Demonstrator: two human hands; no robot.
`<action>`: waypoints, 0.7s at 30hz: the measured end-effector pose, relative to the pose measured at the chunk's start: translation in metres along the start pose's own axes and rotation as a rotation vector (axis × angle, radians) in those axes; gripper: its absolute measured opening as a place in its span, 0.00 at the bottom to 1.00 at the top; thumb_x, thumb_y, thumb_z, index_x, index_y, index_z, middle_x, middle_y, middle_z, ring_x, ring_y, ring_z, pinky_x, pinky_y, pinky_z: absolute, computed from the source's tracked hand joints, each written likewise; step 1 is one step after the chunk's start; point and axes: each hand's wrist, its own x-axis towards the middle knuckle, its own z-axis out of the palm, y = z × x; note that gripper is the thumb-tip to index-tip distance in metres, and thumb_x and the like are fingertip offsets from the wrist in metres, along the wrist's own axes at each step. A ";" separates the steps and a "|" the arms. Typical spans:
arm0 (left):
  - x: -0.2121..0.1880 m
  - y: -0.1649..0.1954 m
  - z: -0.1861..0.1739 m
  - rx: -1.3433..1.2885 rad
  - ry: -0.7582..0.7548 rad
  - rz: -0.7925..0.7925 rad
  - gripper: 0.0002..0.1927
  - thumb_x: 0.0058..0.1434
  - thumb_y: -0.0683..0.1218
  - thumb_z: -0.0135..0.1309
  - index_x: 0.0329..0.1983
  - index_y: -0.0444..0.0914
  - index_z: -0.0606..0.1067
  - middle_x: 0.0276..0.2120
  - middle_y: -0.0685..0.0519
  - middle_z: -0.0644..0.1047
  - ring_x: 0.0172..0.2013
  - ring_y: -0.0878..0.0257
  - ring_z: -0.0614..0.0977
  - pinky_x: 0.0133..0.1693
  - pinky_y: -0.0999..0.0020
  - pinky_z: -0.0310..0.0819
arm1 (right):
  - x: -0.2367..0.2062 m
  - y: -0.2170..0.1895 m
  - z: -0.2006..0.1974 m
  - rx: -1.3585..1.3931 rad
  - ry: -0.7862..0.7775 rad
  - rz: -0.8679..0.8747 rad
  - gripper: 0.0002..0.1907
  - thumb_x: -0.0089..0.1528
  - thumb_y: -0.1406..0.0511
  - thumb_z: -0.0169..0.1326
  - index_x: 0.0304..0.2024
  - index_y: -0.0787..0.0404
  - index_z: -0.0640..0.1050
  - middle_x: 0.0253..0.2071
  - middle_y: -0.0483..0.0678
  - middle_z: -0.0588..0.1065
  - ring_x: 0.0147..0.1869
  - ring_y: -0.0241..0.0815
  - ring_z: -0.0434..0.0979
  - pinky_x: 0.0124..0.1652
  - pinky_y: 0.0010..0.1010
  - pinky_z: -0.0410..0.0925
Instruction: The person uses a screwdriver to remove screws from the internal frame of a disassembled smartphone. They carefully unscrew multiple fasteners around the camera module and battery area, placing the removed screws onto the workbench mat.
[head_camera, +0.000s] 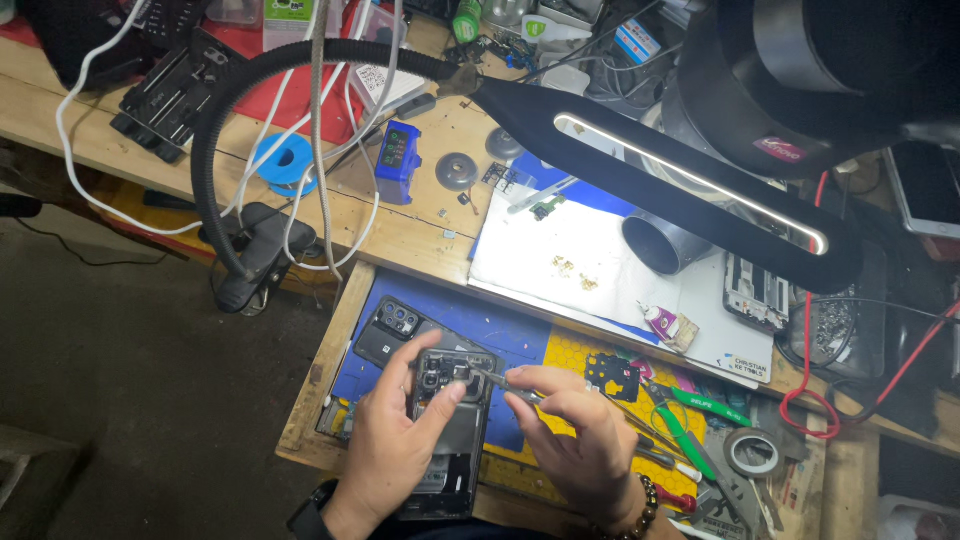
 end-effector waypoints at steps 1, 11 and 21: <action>0.001 -0.002 0.000 0.017 0.036 0.010 0.24 0.61 0.42 0.58 0.60 0.35 0.71 0.37 0.51 0.86 0.38 0.68 0.85 0.40 0.72 0.79 | -0.001 -0.001 0.000 0.011 -0.010 0.001 0.24 0.56 0.78 0.66 0.45 0.63 0.64 0.43 0.61 0.80 0.47 0.51 0.86 0.46 0.35 0.79; 0.003 0.002 0.000 0.090 0.030 0.033 0.14 0.60 0.44 0.59 0.47 0.36 0.74 0.32 0.53 0.85 0.33 0.69 0.86 0.35 0.73 0.82 | -0.001 -0.006 -0.004 0.003 -0.041 -0.024 0.25 0.56 0.78 0.67 0.45 0.63 0.64 0.44 0.61 0.80 0.48 0.52 0.86 0.46 0.35 0.79; 0.005 -0.003 0.001 0.129 0.077 0.108 0.12 0.59 0.44 0.62 0.44 0.36 0.75 0.31 0.54 0.83 0.33 0.71 0.83 0.35 0.73 0.78 | -0.003 -0.005 -0.003 -0.008 -0.035 -0.060 0.27 0.54 0.77 0.68 0.45 0.63 0.65 0.43 0.60 0.80 0.48 0.52 0.86 0.46 0.36 0.79</action>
